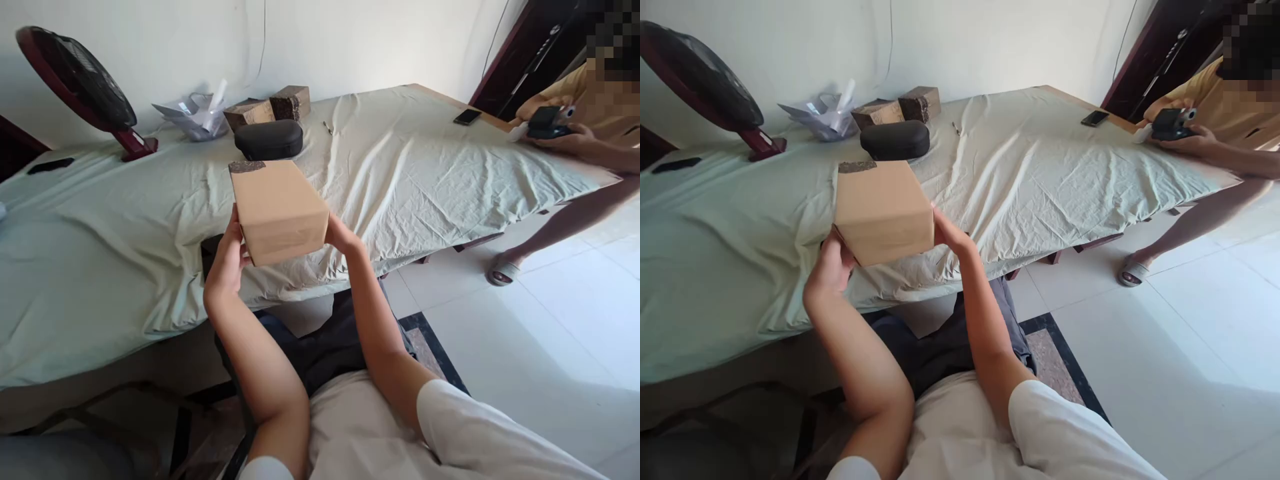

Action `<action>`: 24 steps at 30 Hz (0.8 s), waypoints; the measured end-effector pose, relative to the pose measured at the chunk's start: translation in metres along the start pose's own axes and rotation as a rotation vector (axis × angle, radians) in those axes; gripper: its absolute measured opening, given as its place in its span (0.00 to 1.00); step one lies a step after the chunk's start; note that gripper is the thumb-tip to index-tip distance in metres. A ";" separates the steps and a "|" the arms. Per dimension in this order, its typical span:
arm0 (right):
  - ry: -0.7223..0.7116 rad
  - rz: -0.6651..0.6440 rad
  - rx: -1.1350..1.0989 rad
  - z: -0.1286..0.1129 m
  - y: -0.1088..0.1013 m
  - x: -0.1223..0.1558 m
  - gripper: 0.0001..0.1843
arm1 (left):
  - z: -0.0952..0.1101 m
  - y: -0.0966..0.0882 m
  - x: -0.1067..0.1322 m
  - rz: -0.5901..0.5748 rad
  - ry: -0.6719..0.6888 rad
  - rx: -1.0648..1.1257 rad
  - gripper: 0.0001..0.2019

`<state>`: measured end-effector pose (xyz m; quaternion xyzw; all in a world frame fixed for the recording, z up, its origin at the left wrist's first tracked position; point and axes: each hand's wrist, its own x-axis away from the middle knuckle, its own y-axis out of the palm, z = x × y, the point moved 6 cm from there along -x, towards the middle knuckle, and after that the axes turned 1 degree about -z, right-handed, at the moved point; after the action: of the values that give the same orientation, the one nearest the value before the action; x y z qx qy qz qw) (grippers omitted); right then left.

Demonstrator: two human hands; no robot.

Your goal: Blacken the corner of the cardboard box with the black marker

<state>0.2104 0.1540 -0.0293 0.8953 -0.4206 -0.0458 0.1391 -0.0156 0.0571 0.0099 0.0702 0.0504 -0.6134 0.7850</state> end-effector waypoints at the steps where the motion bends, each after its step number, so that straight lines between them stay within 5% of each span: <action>1: -0.003 -0.011 0.044 -0.010 -0.001 0.005 0.49 | 0.002 0.000 0.003 0.015 -0.030 0.011 0.34; 8: -0.012 0.024 0.192 -0.031 0.003 0.041 0.49 | -0.002 0.006 0.033 0.251 -0.015 0.095 0.35; 24: 0.039 0.006 0.360 -0.028 0.009 0.045 0.49 | 0.003 0.004 0.052 0.194 -0.101 0.086 0.40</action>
<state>0.2382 0.1195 0.0020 0.9052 -0.4219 0.0481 -0.0149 0.0005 0.0077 0.0045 0.0774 -0.0227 -0.5388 0.8386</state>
